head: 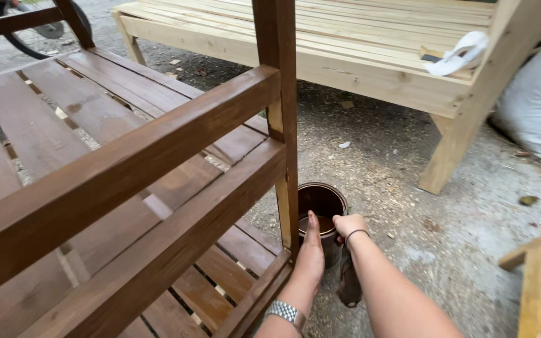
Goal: The person applies dark wood stain to a three-tier wooden shelving unit using a brush. They repeatedly dip the brush into a can and coat the shelves and frame, working from the top tier down to the bottom.
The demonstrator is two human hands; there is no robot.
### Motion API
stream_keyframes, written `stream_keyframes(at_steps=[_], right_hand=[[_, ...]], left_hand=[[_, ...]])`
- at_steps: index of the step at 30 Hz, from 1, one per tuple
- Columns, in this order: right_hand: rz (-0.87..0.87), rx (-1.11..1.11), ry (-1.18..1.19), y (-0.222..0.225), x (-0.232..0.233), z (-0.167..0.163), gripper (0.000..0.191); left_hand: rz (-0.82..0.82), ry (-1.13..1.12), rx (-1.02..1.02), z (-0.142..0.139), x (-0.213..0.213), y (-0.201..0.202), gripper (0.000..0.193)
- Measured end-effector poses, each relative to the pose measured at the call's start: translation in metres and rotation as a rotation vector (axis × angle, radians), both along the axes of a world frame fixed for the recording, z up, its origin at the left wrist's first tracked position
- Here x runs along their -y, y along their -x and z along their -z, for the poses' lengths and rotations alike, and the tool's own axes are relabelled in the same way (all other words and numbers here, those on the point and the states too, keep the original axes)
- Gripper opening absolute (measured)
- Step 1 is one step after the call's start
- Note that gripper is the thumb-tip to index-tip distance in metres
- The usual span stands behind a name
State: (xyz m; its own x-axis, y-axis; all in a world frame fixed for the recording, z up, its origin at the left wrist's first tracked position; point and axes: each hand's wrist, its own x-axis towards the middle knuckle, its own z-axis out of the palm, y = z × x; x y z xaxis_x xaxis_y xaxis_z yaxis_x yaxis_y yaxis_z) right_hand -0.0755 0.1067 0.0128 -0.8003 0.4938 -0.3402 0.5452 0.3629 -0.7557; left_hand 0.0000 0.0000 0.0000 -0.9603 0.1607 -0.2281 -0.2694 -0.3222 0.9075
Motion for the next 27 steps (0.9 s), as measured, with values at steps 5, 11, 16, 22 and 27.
stream_keyframes(at_steps=[5,11,16,22,27], right_hand=[[-0.012,0.022,-0.106,-0.033,-0.018,-0.041,0.034],[0.061,-0.035,-0.098,-0.09,-0.03,-0.078,0.031],[-0.024,0.007,-0.169,-0.14,-0.033,-0.109,0.032],[-0.143,0.126,-0.206,-0.2,-0.019,-0.145,0.029],[-0.249,0.191,-0.299,-0.254,0.008,-0.164,0.023]], left_hand=[[-0.02,-0.034,-0.027,-0.031,0.01,-0.024,0.092],[0.025,-0.045,0.022,-0.062,0.032,-0.07,0.088],[0.085,0.002,-0.06,-0.078,0.044,-0.113,0.079],[0.044,-0.039,0.113,-0.099,0.076,-0.163,0.08],[0.279,-0.327,0.438,-0.111,0.115,-0.204,0.057]])
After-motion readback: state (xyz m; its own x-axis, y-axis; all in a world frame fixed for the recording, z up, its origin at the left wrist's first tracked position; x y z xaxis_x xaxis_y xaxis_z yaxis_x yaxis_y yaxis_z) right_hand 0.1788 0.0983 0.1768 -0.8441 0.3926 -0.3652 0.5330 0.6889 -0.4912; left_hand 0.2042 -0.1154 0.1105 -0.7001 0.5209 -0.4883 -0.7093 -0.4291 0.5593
